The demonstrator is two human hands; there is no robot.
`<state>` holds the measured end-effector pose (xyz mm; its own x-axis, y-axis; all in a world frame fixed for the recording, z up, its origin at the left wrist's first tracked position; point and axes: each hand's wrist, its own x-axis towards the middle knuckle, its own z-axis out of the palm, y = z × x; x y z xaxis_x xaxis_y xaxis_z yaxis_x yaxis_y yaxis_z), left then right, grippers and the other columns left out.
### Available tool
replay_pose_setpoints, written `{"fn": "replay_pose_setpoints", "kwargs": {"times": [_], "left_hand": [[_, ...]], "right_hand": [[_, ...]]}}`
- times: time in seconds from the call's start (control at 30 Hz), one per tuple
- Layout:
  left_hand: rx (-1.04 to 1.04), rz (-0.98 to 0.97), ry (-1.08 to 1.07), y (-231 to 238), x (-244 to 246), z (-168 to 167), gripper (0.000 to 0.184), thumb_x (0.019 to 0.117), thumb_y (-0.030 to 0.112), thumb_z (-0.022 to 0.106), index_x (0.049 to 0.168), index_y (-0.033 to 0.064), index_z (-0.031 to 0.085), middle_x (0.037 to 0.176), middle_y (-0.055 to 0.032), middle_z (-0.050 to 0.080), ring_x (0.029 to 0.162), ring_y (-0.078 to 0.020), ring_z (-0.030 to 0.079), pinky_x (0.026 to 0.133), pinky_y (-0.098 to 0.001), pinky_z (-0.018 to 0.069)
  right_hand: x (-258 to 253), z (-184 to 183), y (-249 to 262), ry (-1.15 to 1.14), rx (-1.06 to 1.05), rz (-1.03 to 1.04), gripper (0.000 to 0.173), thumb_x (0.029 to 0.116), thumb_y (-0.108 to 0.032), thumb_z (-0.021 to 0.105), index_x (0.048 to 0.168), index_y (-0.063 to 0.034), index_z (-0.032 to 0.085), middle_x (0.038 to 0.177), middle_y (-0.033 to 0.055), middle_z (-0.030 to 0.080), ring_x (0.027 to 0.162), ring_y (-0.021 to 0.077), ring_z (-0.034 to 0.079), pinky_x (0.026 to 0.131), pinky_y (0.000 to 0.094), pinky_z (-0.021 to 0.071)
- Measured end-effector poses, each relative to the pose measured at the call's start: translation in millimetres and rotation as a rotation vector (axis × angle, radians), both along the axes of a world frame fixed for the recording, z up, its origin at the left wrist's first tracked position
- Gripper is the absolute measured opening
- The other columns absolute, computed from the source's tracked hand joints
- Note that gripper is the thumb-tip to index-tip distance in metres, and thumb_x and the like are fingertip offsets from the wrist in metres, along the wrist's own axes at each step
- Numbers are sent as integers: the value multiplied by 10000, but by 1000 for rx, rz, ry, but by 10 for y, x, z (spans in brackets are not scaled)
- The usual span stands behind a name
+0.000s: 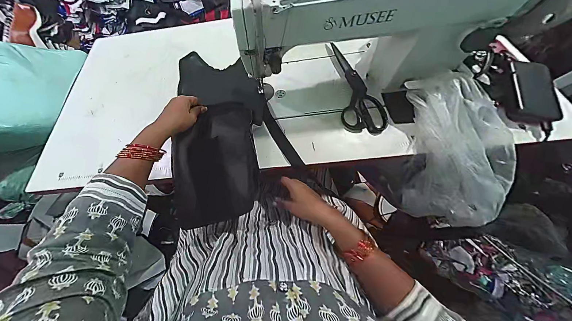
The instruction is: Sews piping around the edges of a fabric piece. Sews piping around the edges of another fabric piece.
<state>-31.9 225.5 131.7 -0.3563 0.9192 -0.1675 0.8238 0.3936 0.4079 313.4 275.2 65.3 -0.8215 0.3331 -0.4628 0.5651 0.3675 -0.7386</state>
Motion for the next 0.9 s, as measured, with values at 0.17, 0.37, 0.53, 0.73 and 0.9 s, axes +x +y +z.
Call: {"fn": "replay_pose_setpoints", "kwargs": {"times": [0.17, 0.37, 0.53, 0.73, 0.9], "left_hand": [[2, 37, -7, -6, 30, -14, 307, 1091, 123, 477, 1126, -111, 672, 1081, -329, 672, 1086, -475, 639, 978, -661, 430], [38, 71, 69, -70, 43, 62, 300, 1092, 120, 475, 1045, -127, 638, 984, -317, 653, 998, -465, 640, 910, -649, 448], [-79, 0, 107, -102, 60, 93, 318, 1093, 132, 479, 1059, -137, 644, 1011, -341, 655, 1031, -501, 639, 930, -685, 437], [-214, -74, 281, 13, 392, 239, 304, 1058, 163, 552, 1224, -71, 653, 1249, -361, 609, 1220, -573, 551, 960, -791, 369], [202, -618, 276, 79, 1061, 572, 251, 958, 108, 685, 1185, 9, 720, 1207, -276, 660, 1179, -508, 594, 943, -710, 441]], "right_hand": [[-355, -218, -128, -62, -99, -112, 499, 1042, -297, 615, 1322, 111, 549, 1302, 307, 595, 1229, 390, 583, 1064, 522, 426], [-347, -340, -204, 129, -44, -106, 336, 1048, -180, 573, 1215, 103, 641, 1227, 300, 640, 1163, 381, 618, 1038, 508, 448], [25, -332, -605, 631, 168, -42, 316, 884, -208, 737, 902, 108, 742, 1287, 371, 580, 1287, 581, 453, 1037, 684, 334], [262, -125, -763, 650, 317, -54, 234, 910, -138, 710, 844, 83, 747, 978, 249, 740, 1160, 535, 604, 978, 682, 396], [356, -72, -765, 558, 210, -50, 215, 912, -86, 687, 802, 90, 742, 937, 254, 743, 1124, 528, 615, 863, 665, 412]]}}
